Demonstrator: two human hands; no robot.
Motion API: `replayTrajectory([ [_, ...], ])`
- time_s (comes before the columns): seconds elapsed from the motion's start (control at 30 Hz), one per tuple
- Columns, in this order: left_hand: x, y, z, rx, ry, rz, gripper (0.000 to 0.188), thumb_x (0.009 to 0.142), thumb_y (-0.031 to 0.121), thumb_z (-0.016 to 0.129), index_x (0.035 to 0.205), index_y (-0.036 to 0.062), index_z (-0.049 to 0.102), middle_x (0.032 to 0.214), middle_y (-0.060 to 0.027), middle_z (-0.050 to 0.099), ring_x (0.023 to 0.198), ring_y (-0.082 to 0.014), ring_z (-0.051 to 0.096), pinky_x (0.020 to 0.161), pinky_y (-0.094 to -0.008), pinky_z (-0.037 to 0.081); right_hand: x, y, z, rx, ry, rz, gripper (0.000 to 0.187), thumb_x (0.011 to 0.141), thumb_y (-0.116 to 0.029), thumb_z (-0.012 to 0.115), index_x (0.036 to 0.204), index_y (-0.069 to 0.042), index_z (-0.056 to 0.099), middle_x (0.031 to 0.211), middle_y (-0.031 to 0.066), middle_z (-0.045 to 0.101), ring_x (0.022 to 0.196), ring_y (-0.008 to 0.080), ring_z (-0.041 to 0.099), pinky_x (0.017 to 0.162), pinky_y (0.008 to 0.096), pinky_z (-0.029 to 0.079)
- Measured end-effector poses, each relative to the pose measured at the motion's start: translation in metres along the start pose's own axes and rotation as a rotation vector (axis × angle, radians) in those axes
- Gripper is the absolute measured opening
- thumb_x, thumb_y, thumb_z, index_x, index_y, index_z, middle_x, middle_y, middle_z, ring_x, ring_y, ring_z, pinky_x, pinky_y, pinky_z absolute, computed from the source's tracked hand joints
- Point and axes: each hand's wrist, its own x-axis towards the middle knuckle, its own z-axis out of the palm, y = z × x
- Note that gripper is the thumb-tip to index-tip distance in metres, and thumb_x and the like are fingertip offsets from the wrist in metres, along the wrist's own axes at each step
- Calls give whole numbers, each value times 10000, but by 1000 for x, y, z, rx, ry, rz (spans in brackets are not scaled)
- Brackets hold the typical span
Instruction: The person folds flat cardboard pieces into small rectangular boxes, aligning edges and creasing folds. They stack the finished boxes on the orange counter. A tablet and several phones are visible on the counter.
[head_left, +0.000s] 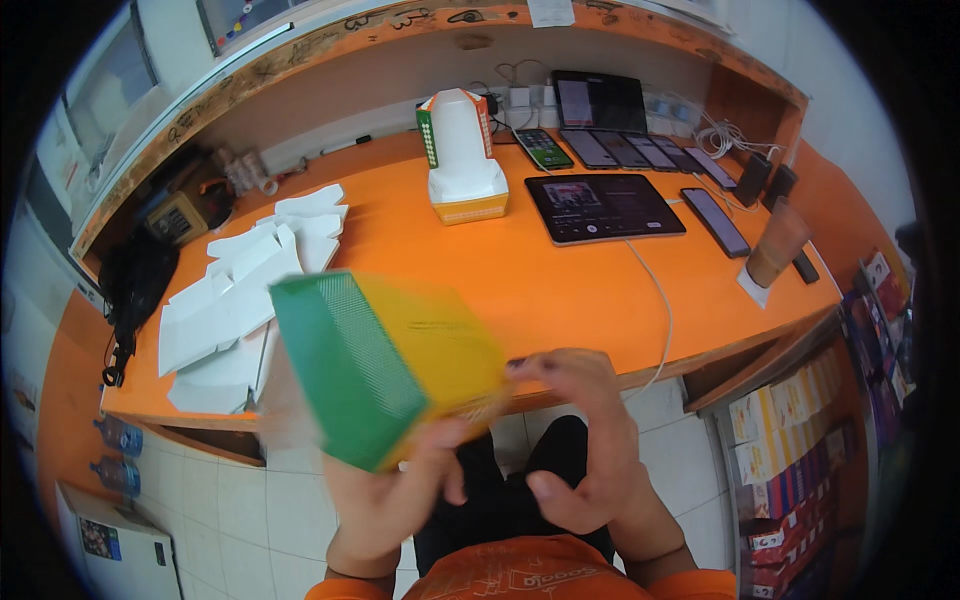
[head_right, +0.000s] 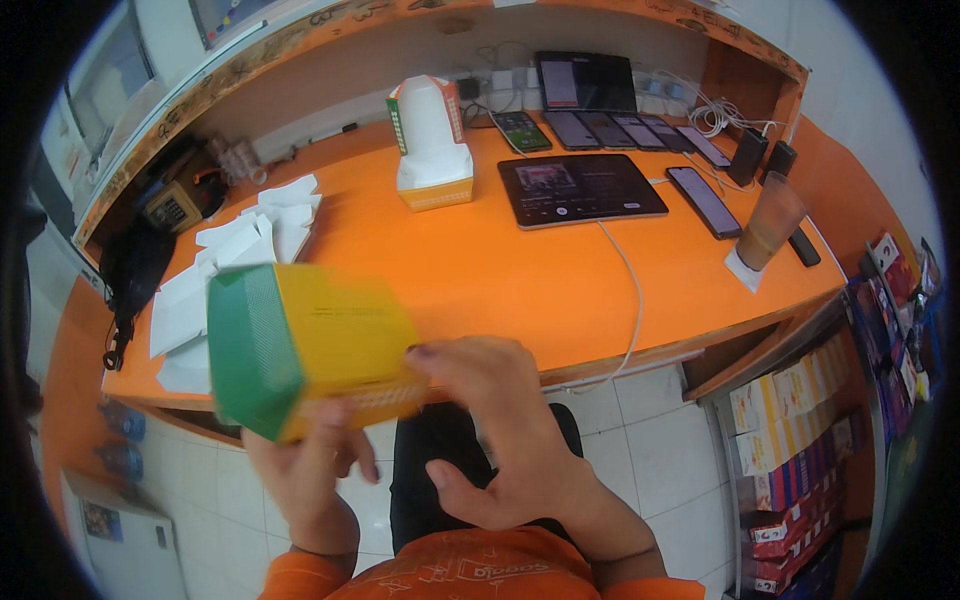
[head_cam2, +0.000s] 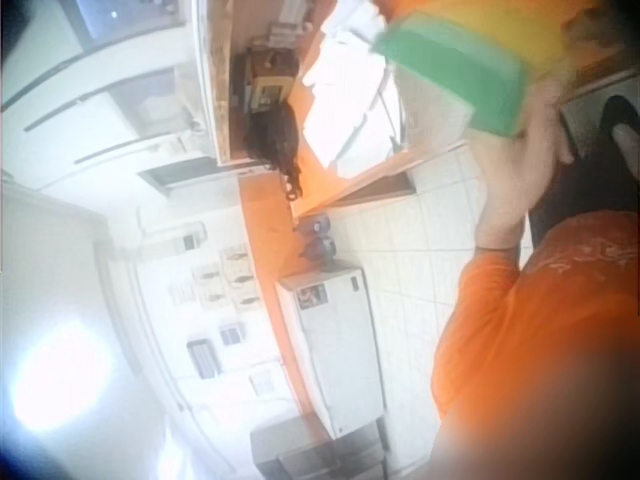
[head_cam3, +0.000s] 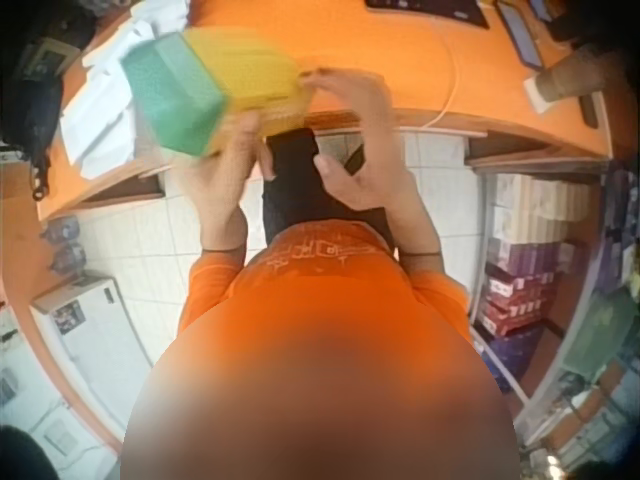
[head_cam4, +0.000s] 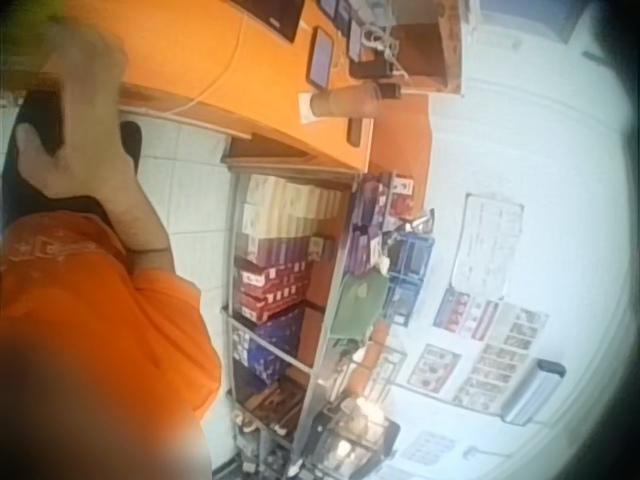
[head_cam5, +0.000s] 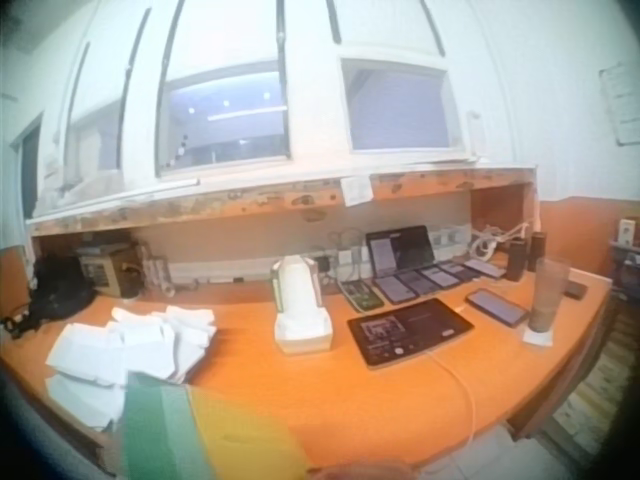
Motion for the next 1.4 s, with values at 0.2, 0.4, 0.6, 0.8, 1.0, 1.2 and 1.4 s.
replayTrajectory([
  [0.2, 2, -58, 37, 660, -197, 348, 404, 793, 85, 716, 1188, 45, 645, 1164, -218, 622, 781, -336, 692, 698, -392, 573, -1, 3, 15, -9, 227, 230, 581, 838, -157, 681, 1350, 28, 475, 1301, 203, 579, 1134, 311, 596, 849, 351, 527],
  [0.4, 5, -78, 52, 604, -68, 397, 288, 889, 49, 622, 1169, -12, 638, 1191, -224, 614, 882, -341, 699, 780, -380, 569, -9, 19, 19, 74, 323, 420, 311, 896, 36, 526, 1204, 40, 571, 1129, 203, 673, 995, 281, 703, 794, 303, 562],
  [0.6, 6, -76, 63, 599, -46, 377, 420, 790, 29, 709, 1204, 28, 633, 1228, -221, 585, 887, -251, 709, 757, -318, 573, -9, 25, 20, 110, 297, 358, 238, 943, 16, 509, 1172, 44, 571, 1149, 188, 670, 1021, 224, 694, 806, 300, 567],
  [0.8, 15, -76, 55, 261, 117, 292, 178, 868, 43, 679, 1037, -10, 681, 925, -105, 633, 557, -111, 554, 473, -241, 413, -7, 29, 22, 458, 465, 394, 138, 998, -49, 525, 1072, 57, 570, 1235, 198, 623, 1097, 268, 661, 851, 327, 567],
  [1.0, 12, -77, 49, -327, 66, -333, 225, 948, 157, 669, 1120, 12, 674, 870, -48, 678, 686, -73, 620, 513, -189, 428, -7, 27, 21, 46, 300, 227, 131, 926, -46, 644, 1018, 35, 598, 1171, 206, 640, 1038, 263, 681, 838, 335, 573],
  [1.2, 12, -72, 52, -463, 31, -267, 222, 916, 127, 677, 1045, -54, 687, 742, -94, 674, 594, -130, 634, 468, -206, 434, -5, 22, 21, 59, 363, 331, 97, 874, -49, 705, 891, 37, 665, 1047, 172, 663, 968, 251, 694, 756, 310, 568],
  [1.4, 11, -73, 56, -444, 65, -232, 238, 908, 138, 686, 1049, -55, 682, 720, -100, 670, 589, -139, 644, 468, -205, 441, -2, 23, 22, 199, 344, 375, 94, 875, -61, 710, 892, 28, 684, 989, 139, 653, 979, 250, 697, 763, 302, 565],
])
